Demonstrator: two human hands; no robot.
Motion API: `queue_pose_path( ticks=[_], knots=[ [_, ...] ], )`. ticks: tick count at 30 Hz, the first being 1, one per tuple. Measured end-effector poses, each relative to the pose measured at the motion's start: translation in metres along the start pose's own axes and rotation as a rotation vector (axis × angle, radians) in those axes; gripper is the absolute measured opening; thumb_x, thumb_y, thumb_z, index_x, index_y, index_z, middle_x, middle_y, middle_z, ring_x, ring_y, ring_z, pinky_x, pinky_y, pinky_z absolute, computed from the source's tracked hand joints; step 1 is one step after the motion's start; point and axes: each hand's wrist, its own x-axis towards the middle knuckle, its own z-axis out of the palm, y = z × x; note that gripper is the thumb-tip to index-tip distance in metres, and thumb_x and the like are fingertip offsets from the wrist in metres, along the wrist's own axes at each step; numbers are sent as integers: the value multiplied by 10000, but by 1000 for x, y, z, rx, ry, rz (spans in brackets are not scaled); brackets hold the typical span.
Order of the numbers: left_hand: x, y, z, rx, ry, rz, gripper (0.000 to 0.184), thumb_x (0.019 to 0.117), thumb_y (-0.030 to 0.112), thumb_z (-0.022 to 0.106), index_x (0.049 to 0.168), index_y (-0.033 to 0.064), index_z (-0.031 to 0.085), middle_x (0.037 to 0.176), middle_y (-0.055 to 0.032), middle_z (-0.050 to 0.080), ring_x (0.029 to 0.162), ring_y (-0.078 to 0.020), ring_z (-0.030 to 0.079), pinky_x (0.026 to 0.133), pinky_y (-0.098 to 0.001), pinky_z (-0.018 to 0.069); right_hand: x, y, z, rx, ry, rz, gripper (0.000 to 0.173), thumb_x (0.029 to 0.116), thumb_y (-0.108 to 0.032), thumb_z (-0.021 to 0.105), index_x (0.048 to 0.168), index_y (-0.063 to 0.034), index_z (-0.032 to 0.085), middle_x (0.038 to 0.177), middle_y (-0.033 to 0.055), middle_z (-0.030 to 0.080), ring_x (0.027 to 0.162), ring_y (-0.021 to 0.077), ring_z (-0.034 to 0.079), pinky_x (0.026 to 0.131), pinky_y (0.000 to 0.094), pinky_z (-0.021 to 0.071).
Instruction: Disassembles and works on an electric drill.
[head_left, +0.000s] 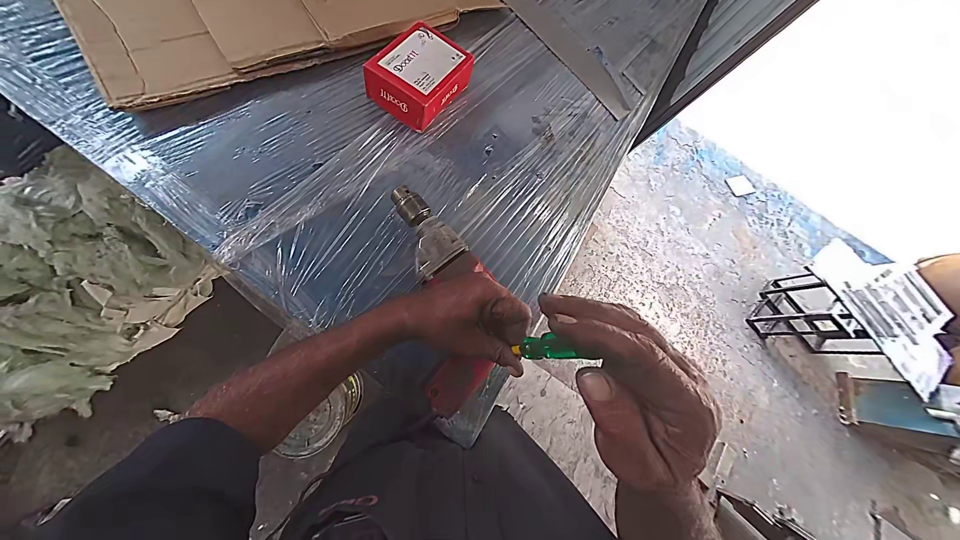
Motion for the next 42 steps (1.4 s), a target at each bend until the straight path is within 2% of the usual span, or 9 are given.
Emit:
queue_pose_path(
  ticks=[4,15,19,22,28,32,35,38,42],
  knots=[
    [3,1,-2,-28,6,5,136,831,99,835,820,50,709,711,29,666,643,22,598,580,-162,497,2,5,5,-61,78,53,262,941,-161,762,1200,-188,738,1169,35,690,1042,140,691,868,294,622],
    [-1,-3,-5,7,-27,41,134,858,103,819,833,36,706,715,14,659,657,-2,612,586,-175,513,-3,7,13,3,138,28,343,866,-86,835,1183,-146,720,1095,71,751,981,212,748,834,354,668],
    [-1,2,-6,11,-65,-18,133,847,119,826,851,42,717,708,32,656,655,21,599,584,-161,496,-4,4,13,-65,191,-4,336,837,-232,878,1143,-229,741,1090,-17,691,1014,105,669,849,239,577],
    [-1,4,-6,50,-86,-19,156,854,155,823,858,44,713,700,29,634,652,19,576,579,-161,468,-2,-3,14,-133,261,16,288,784,-259,919,1039,-250,786,941,-51,624,878,42,605,751,170,504],
    [-1,3,-3,101,-28,27,266,782,196,878,835,41,669,687,29,611,645,18,558,582,-156,449,4,-10,7,12,86,18,187,923,-88,764,1104,-131,780,1103,78,747,1018,168,725,855,284,634],
    [3,2,2,101,2,0,343,719,243,921,840,38,673,674,41,614,627,28,546,570,-146,430,3,-8,6,93,-28,-49,233,1054,-178,503,1145,-110,707,1210,104,734,1175,244,695,995,384,607],
    [-1,-1,-2,17,-43,21,372,785,200,884,1025,-12,695,879,-29,705,805,-16,643,741,-177,539,1,-6,9,49,36,-18,177,1008,-280,621,1114,-201,739,1283,38,661,1203,184,635,997,335,561],
    [-5,-1,-8,-40,-118,50,188,900,147,763,986,-17,728,874,-25,711,803,-3,648,727,-170,538,3,-6,9,2,180,-3,137,864,-239,851,985,-213,791,1058,-38,678,1000,72,645,856,208,545],
    [-4,-1,-10,-87,-118,38,80,918,77,741,935,1,723,804,5,706,730,23,636,661,-160,530,2,-6,4,12,161,-2,157,940,-144,757,1095,-138,779,1066,56,758,1002,187,733,861,320,635]
  ],
)
